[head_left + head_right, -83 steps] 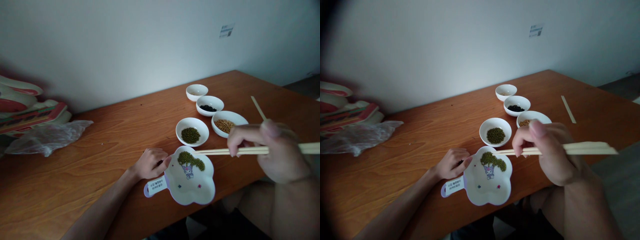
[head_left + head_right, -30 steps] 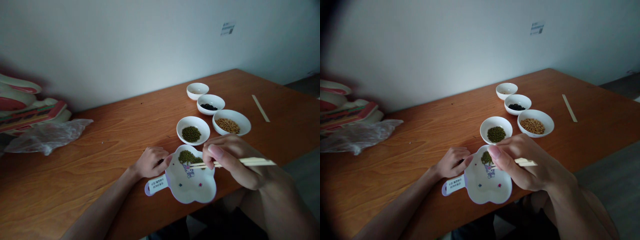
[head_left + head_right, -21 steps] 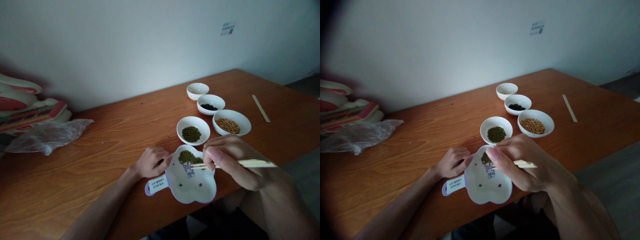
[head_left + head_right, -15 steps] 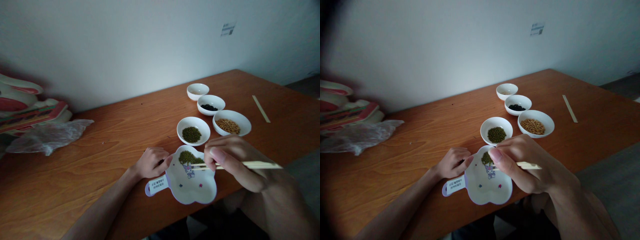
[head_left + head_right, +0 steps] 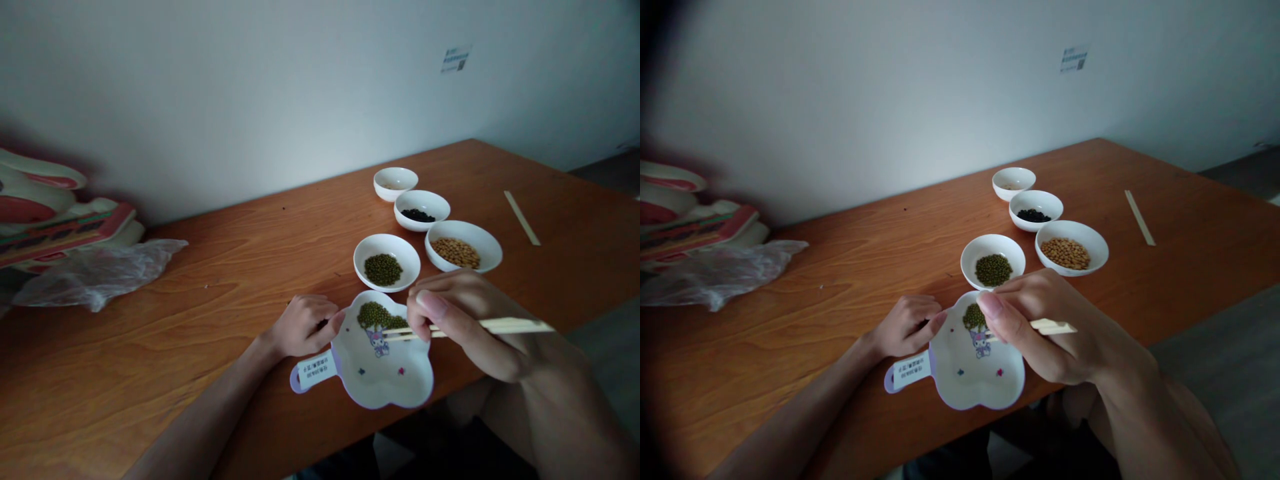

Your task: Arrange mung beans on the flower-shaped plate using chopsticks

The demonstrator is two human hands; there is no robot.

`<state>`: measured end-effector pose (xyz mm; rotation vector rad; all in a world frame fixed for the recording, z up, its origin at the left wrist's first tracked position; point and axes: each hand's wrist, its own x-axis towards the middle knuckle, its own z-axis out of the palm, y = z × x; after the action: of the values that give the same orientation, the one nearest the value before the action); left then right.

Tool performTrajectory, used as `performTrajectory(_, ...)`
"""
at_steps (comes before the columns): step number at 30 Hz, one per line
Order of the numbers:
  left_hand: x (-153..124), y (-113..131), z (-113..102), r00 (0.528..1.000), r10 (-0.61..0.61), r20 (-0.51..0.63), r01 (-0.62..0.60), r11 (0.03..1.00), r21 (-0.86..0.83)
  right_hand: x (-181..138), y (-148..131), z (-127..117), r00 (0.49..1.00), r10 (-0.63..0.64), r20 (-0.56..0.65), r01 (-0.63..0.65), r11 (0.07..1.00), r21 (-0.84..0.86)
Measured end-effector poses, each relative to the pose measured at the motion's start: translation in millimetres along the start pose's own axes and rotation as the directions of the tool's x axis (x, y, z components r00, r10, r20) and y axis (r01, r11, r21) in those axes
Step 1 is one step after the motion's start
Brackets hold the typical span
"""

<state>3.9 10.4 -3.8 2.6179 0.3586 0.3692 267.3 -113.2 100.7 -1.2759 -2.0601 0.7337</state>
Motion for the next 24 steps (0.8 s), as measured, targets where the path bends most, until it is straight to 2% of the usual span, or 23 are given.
performTrajectory(5, 0.4, 0.3, -0.2, 1.0, 0.002, -0.003, -0.002, 1.0, -0.001, 1.3, -1.3, -0.2, 1.0, 0.0, -0.001, 0.0, 1.0, -0.005)
performTrajectory(10, 0.3, 1.2, -0.7, 1.0, 0.007, -0.007, -0.007, 1.0, -0.006, 2.5, -1.5, 1.3, 0.998, -0.027, -0.064, 0.027, 1.0, 0.004)
performTrajectory(13, 0.0, 1.0, -0.2, 1.0, 0.002, -0.003, -0.002, 1.0, -0.009, -1.1, 1.7, -3.2, 0.996, 0.005, -0.087, 0.002, 0.997, 0.082)
performTrajectory(15, -0.2, 0.2, 0.5, 1.0, 0.003, -0.003, -0.003, 1.0, -0.004, -5.9, 5.6, -10.1, 0.988, 0.023, -0.155, 0.004, 0.986, 0.168)
performTrajectory(17, -0.2, -0.8, 1.3, 1.0, 0.008, -0.005, -0.008, 1.0, -0.001, -10.9, 9.9, -18.6, 0.955, 0.065, -0.291, -0.007, 0.981, 0.196)
performTrajectory(18, -0.1, -1.3, 1.7, 1.0, 0.009, -0.004, -0.009, 1.0, -0.002, -12.8, 11.8, -22.7, 0.922, 0.096, -0.375, -0.027, 0.983, 0.184)
performTrajectory(21, 0.0, -1.9, 2.1, 1.0, 0.008, -0.009, -0.008, 1.0, -0.005, -13.8, 15.5, -31.1, 0.781, 0.16, -0.604, -0.1, 0.986, 0.132)
performTrajectory(22, 0.1, -1.7, 2.1, 1.0, 0.006, -0.011, -0.006, 1.0, -0.007, -12.6, 15.9, -32.4, 0.755, 0.17, -0.634, -0.112, 0.985, 0.131)
performTrajectory(24, 0.3, -1.0, 1.8, 1.0, 0.001, -0.008, -0.002, 1.0, -0.014, -8.9, 16.1, -33.2, 0.761, 0.173, -0.625, -0.103, 0.984, 0.147)
